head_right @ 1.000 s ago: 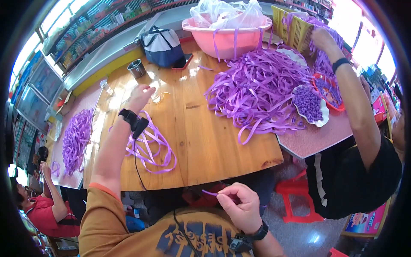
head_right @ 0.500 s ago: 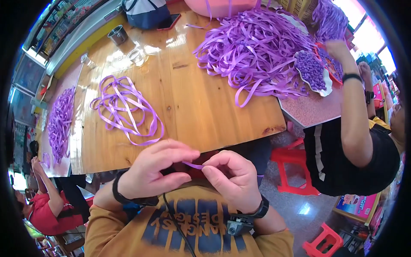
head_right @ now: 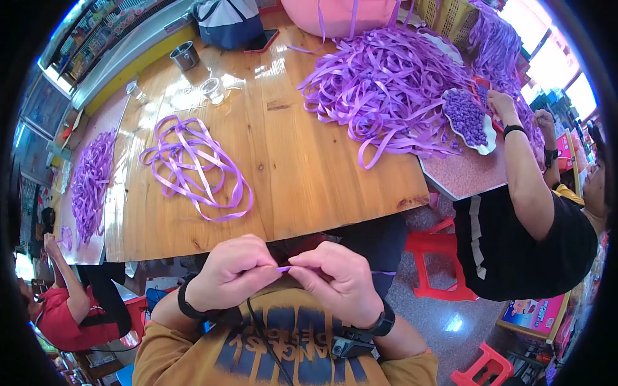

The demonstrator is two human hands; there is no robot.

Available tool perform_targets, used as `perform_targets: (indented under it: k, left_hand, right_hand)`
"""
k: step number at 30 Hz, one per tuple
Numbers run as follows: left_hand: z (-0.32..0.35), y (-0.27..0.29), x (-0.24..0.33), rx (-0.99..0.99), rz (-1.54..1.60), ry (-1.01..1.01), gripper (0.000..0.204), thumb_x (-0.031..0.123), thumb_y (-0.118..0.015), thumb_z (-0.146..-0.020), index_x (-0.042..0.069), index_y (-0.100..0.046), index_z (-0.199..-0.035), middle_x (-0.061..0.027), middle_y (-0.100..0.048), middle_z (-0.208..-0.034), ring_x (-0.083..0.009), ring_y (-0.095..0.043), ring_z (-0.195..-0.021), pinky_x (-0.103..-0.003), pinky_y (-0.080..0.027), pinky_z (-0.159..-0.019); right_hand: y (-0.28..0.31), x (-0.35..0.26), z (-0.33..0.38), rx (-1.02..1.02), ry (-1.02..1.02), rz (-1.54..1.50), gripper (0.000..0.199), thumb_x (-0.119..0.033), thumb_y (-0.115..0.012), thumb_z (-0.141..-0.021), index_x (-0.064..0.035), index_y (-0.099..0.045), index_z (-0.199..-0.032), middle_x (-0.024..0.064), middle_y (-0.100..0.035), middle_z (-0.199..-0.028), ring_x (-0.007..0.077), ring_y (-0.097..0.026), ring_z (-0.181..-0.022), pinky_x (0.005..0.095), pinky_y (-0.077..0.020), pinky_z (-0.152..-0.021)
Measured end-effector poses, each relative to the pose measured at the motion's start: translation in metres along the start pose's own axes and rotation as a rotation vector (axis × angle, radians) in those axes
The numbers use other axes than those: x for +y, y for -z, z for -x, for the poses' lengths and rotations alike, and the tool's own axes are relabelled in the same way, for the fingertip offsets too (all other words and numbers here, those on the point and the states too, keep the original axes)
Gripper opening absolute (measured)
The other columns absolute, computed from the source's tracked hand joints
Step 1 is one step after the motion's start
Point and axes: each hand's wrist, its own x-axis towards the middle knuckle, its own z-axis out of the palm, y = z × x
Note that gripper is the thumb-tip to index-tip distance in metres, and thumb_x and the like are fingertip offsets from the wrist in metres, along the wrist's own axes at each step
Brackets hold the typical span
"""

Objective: Processing and stretching individual purple ribbons at a production table.

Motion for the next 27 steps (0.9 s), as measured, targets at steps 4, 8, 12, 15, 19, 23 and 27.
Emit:
perform_targets:
  k: [4, 8, 12, 15, 19, 23, 27]
  left_hand:
    - [0.007, -0.003, 0.013, 0.065, 0.526, 0.307, 0.013, 0.010, -0.059, -0.083, 0.000, -0.065, -0.079, -0.0060, -0.055, -0.067, -0.0142, -0.050, -0.060, -0.027, -0.038, -0.054]
    - [0.007, -0.022, 0.006, 0.243, 0.232, 0.147, 0.013, 0.012, -0.060, -0.082, 0.003, -0.067, -0.088, -0.0066, -0.057, -0.069, -0.0165, -0.050, -0.059, -0.026, -0.038, -0.055]
    - [0.006, -0.023, 0.001, 0.164, -0.387, -0.079, 0.008, 0.012, -0.059, -0.083, 0.004, -0.063, -0.084, -0.0070, -0.055, -0.068, -0.0201, -0.051, -0.062, -0.028, -0.040, -0.060]
    - [0.003, -0.017, 0.001, -0.041, -0.127, 0.083, 0.011, 0.012, -0.056, -0.086, 0.003, -0.058, -0.080, -0.0071, -0.052, -0.068, -0.0204, -0.050, -0.064, -0.030, -0.040, -0.061]
    - [0.002, -0.013, -0.001, -0.169, 0.226, 0.164, 0.015, 0.013, -0.051, -0.090, 0.000, -0.054, -0.081, -0.0082, -0.048, -0.073, -0.0206, -0.046, -0.066, -0.029, -0.039, -0.060]
    - [0.005, -0.019, -0.006, -0.107, 0.320, 0.154, 0.011, 0.009, -0.052, -0.087, 0.000, -0.054, -0.083, -0.0065, -0.050, -0.075, -0.0176, -0.047, -0.068, -0.027, -0.039, -0.061]
    - [0.012, -0.021, -0.005, -0.100, 0.417, 0.272, 0.009, 0.009, -0.052, -0.086, 0.000, -0.054, -0.084, -0.0032, -0.052, -0.078, -0.0128, -0.047, -0.069, -0.025, -0.038, -0.061]
  right_hand:
    - [-0.004, -0.002, 0.001, -0.073, 0.048, -0.017, 0.011, -0.003, -0.065, -0.078, -0.0014, -0.064, -0.089, 0.0067, -0.055, -0.068, 0.0169, -0.052, -0.059, 0.0267, -0.0397, -0.053]
    - [-0.008, -0.007, 0.003, -0.106, 0.112, 0.072, 0.010, -0.001, -0.064, -0.077, -0.0016, -0.063, -0.087, 0.0082, -0.055, -0.069, 0.0179, -0.052, -0.060, 0.0279, -0.0393, -0.053]
    - [-0.003, 0.002, 0.007, -0.096, 0.115, 0.157, 0.017, -0.001, -0.067, -0.074, -0.0020, -0.063, -0.090, 0.0084, -0.055, -0.069, 0.0178, -0.053, -0.060, 0.0278, -0.0402, -0.053]
    - [-0.002, 0.001, 0.009, -0.123, 0.063, 0.146, 0.026, -0.001, -0.070, -0.070, -0.0015, -0.063, -0.094, 0.0091, -0.059, -0.076, 0.0178, -0.056, -0.066, 0.0266, -0.0429, -0.056]
    - [-0.005, 0.004, 0.008, -0.035, 0.162, 0.012, 0.030, 0.003, -0.069, -0.072, -0.0005, -0.063, -0.101, 0.0119, -0.061, -0.094, 0.0179, -0.061, -0.078, 0.0240, -0.0489, -0.064]
    - [-0.004, 0.011, 0.009, -0.010, 0.168, 0.011, 0.024, 0.005, -0.068, -0.072, -0.0004, -0.064, -0.096, 0.0112, -0.062, -0.088, 0.0165, -0.061, -0.074, 0.0235, -0.0481, -0.061]
    - [-0.004, 0.014, 0.013, -0.029, 0.144, -0.034, 0.021, 0.006, -0.068, -0.071, -0.0009, -0.065, -0.090, 0.0098, -0.061, -0.084, 0.0150, -0.059, -0.068, 0.0227, -0.0462, -0.056]
